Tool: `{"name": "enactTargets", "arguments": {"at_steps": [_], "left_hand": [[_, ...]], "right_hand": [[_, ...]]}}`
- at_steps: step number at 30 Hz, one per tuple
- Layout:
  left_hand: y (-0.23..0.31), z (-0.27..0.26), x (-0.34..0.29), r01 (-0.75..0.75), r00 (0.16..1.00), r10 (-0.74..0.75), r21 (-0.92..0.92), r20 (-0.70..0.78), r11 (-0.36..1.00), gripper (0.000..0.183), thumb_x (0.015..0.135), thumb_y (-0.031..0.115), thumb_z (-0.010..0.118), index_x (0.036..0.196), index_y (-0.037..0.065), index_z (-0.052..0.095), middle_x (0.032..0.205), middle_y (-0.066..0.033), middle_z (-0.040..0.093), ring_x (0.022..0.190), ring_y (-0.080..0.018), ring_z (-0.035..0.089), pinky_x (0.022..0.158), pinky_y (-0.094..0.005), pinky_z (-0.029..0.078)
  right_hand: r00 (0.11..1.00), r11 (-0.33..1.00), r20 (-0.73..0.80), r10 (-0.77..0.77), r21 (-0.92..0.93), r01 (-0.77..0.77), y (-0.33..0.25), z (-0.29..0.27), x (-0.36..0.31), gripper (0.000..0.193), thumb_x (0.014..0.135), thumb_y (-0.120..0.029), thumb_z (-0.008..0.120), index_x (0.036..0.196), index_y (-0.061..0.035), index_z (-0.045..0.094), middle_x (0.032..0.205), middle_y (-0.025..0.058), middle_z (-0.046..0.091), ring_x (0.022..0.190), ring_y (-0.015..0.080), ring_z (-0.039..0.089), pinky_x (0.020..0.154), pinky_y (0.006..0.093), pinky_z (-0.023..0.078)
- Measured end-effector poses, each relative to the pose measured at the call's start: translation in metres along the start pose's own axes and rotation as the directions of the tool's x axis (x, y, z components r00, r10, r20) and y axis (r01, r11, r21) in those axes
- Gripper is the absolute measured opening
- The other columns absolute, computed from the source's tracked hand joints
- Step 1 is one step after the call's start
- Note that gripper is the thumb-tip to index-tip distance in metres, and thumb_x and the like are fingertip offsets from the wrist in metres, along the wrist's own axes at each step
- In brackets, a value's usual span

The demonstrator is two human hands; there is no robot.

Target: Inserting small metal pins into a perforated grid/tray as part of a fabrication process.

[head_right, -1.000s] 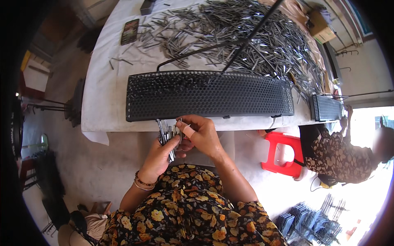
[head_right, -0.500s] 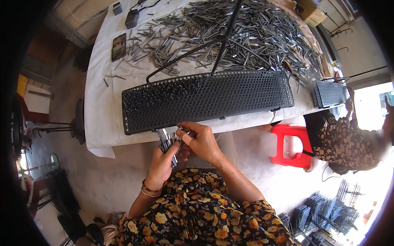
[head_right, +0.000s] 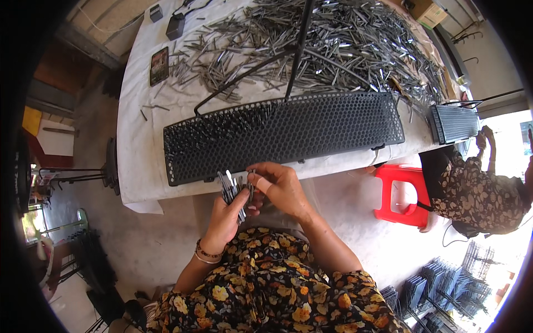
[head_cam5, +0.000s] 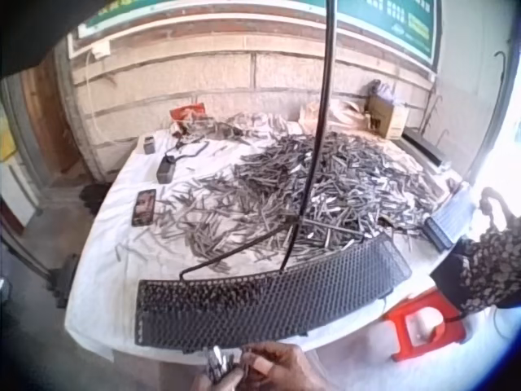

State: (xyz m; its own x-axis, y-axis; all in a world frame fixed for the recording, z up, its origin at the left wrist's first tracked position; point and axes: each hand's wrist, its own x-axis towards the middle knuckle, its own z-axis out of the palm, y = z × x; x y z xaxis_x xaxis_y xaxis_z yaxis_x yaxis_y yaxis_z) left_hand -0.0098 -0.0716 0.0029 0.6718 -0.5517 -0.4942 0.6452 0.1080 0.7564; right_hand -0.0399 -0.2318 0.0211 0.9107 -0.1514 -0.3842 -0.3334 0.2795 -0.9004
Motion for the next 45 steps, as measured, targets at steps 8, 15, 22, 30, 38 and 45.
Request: {"name": "enactTargets", "arguments": {"at_steps": [8, 15, 22, 30, 38, 45], "left_hand": [[0.009, 0.022, 0.012, -0.030, 1.000, 0.030, 0.010, 0.001, 0.999, 0.025, 0.095, 0.019, 0.054, 0.108, -0.001, 0.059, 0.091, -0.0090, 0.067, 0.079, -0.0152, 0.065, 0.065, -0.0270, 0.055], [0.007, 0.026, 0.018, -0.006, 1.000, 0.006, -0.021, 0.023, 1.000, 0.028, 0.095, 0.020, 0.055, 0.110, -0.002, 0.057, 0.094, -0.0119, 0.067, 0.082, -0.0180, 0.066, 0.066, -0.0282, 0.055], [0.017, 0.044, 0.023, 0.049, 0.985, -0.040, -0.049, 0.166, 0.998, 0.024, 0.095, 0.016, 0.055, 0.110, -0.003, 0.057, 0.101, -0.0134, 0.065, 0.091, -0.0206, 0.065, 0.075, -0.0308, 0.055], [0.009, 0.039, 0.030, 0.159, 0.977, -0.130, -0.174, 0.168, 0.972, 0.024, 0.094, 0.015, 0.055, 0.111, -0.002, 0.058, 0.106, -0.0148, 0.065, 0.096, -0.0216, 0.064, 0.079, -0.0337, 0.055], [0.007, 0.038, 0.034, 0.135, 0.979, -0.107, -0.161, 0.172, 0.978, 0.024, 0.094, 0.016, 0.056, 0.107, -0.004, 0.060, 0.100, -0.0138, 0.066, 0.089, -0.0207, 0.065, 0.078, -0.0329, 0.055], [0.000, 0.036, 0.033, 0.178, 0.975, -0.141, -0.219, 0.174, 0.959, 0.024, 0.095, 0.014, 0.054, 0.112, -0.002, 0.056, 0.106, -0.0153, 0.065, 0.093, -0.0213, 0.065, 0.078, -0.0323, 0.055]], "right_hand": [[0.986, 0.995, -0.155, -0.069, -0.087, 0.056, -0.003, -0.016, 0.000, 0.024, 0.089, -0.009, 0.063, 0.108, 0.0054, 0.063, 0.085, 0.0066, 0.068, 0.072, 0.0073, 0.060, 0.063, 0.0221, 0.051], [0.904, 0.951, -0.296, -0.309, -0.125, 0.284, -0.014, -0.037, 0.008, 0.023, 0.088, -0.008, 0.064, 0.109, 0.0021, 0.064, 0.087, 0.0079, 0.069, 0.076, 0.0099, 0.063, 0.066, 0.0233, 0.051], [0.595, 0.640, -0.315, -0.739, -0.606, 0.473, -0.066, -0.074, 0.071, 0.017, 0.084, -0.007, 0.067, 0.099, 0.0004, 0.068, 0.083, 0.0089, 0.069, 0.073, 0.0096, 0.063, 0.067, 0.0226, 0.049], [0.544, 0.445, -0.138, -0.828, -0.752, 0.487, -0.053, -0.075, 0.103, 0.016, 0.082, -0.009, 0.069, 0.097, -0.0031, 0.070, 0.084, 0.0089, 0.069, 0.071, 0.0166, 0.063, 0.066, 0.0272, 0.050], [0.483, 0.243, -0.021, -0.875, -0.882, 0.403, -0.053, -0.078, 0.104, 0.016, 0.081, -0.008, 0.069, 0.096, -0.0035, 0.070, 0.086, 0.0107, 0.069, 0.078, 0.0220, 0.065, 0.072, 0.0295, 0.050], [0.416, 0.229, -0.018, -0.909, -0.857, 0.462, -0.053, -0.077, 0.110, 0.014, 0.079, -0.010, 0.071, 0.092, -0.0062, 0.070, 0.079, 0.0072, 0.068, 0.068, 0.0229, 0.061, 0.067, 0.0320, 0.046]]}}
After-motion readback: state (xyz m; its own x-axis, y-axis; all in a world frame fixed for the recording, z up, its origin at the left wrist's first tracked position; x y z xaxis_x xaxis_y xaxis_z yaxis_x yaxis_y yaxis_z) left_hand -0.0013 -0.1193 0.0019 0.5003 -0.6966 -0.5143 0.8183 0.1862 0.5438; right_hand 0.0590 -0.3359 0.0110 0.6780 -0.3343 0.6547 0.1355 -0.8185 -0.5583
